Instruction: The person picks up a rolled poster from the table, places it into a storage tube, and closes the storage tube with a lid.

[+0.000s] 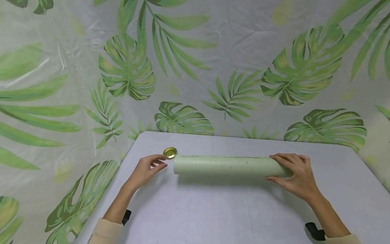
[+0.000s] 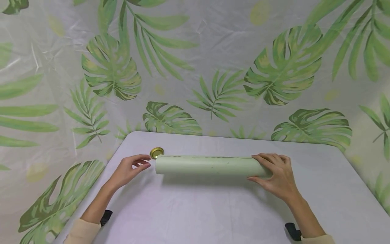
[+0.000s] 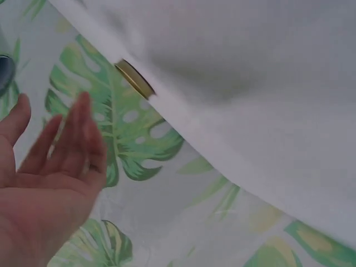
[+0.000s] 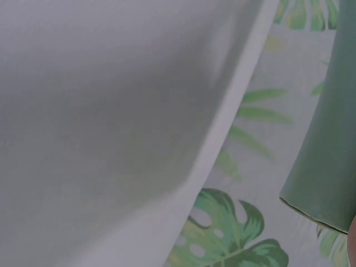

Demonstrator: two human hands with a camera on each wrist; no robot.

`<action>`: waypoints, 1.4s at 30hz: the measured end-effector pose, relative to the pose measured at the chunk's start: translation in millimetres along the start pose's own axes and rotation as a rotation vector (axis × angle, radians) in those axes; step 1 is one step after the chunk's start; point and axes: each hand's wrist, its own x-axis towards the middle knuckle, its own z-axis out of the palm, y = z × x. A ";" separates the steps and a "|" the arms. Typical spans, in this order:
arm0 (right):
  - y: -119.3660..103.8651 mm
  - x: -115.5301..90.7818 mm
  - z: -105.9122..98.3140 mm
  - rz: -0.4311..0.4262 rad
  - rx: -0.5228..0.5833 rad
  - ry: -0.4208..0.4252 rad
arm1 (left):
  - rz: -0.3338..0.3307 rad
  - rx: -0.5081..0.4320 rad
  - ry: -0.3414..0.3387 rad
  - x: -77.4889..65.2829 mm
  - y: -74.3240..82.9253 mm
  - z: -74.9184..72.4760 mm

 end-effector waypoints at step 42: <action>24.0 -23.7 -20.8 0.032 -0.070 0.035 | -0.195 0.204 -0.247 91.4 -59.5 28.0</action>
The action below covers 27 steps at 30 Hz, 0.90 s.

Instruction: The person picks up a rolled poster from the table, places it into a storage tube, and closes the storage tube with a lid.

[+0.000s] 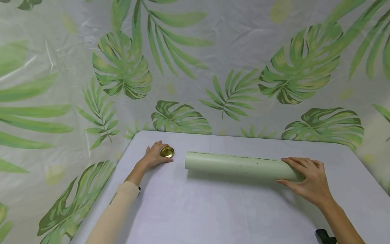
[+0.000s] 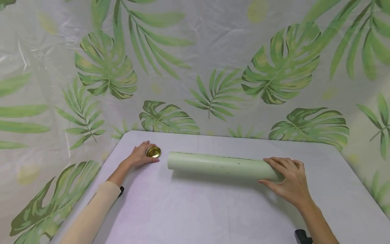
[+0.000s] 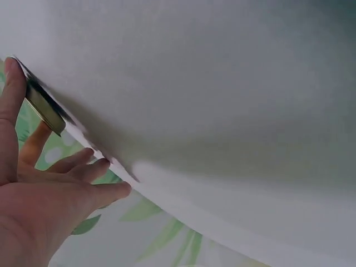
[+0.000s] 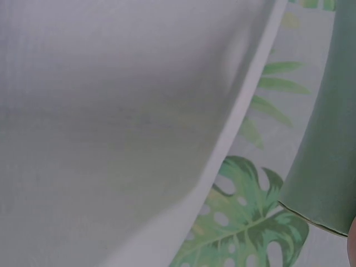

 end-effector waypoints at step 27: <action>-9.7 8.1 14.6 0.010 0.024 0.008 | 0.200 -0.786 -0.105 -57.4 39.1 -5.4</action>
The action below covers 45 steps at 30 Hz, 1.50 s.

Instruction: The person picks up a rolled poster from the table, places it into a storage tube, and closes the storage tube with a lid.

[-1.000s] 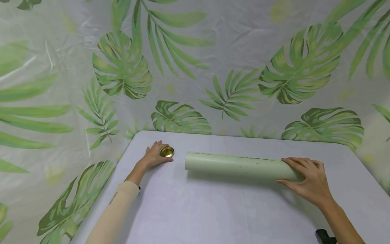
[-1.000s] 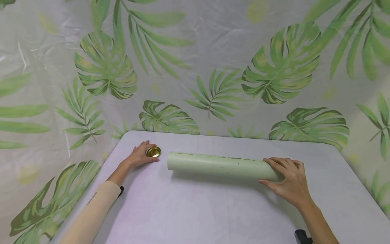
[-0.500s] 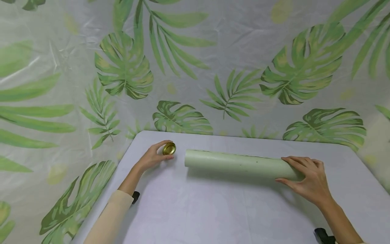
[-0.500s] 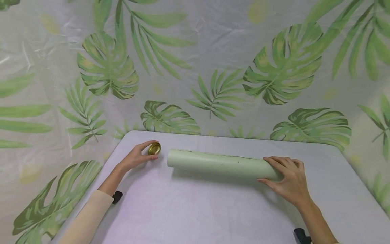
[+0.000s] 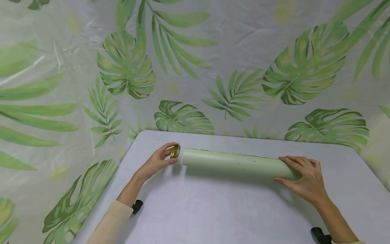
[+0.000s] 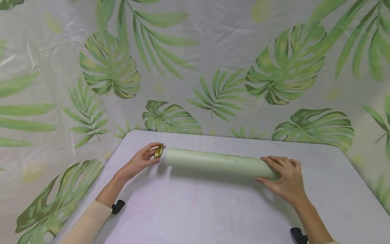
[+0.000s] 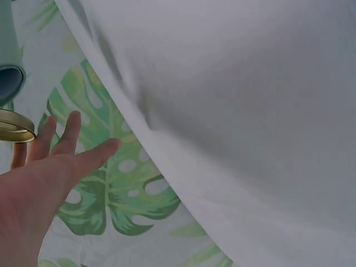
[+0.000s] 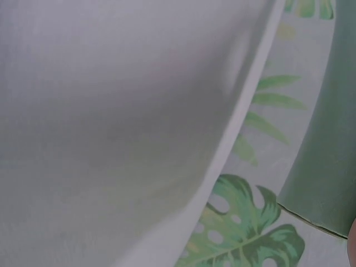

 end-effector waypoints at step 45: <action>-5.9 4.8 -0.3 -0.019 0.021 -0.112 | -0.008 0.196 -0.110 -5.3 -0.2 12.6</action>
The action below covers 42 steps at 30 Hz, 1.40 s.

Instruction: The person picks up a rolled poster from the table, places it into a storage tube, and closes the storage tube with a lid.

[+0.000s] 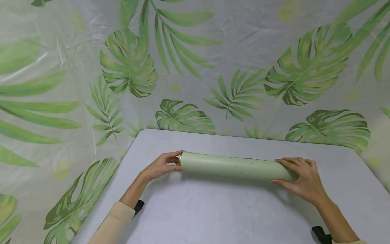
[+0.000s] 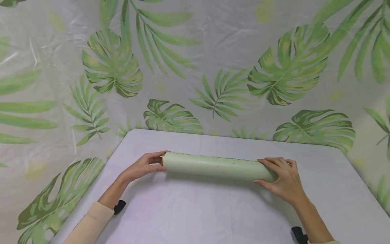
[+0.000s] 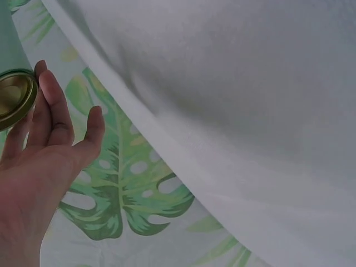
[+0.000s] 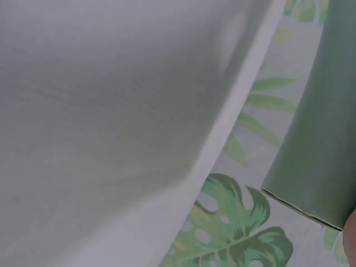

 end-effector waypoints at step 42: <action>-6.6 4.6 2.6 -0.098 -0.068 -0.167 | 0.084 0.027 -0.065 -5.4 5.4 -1.6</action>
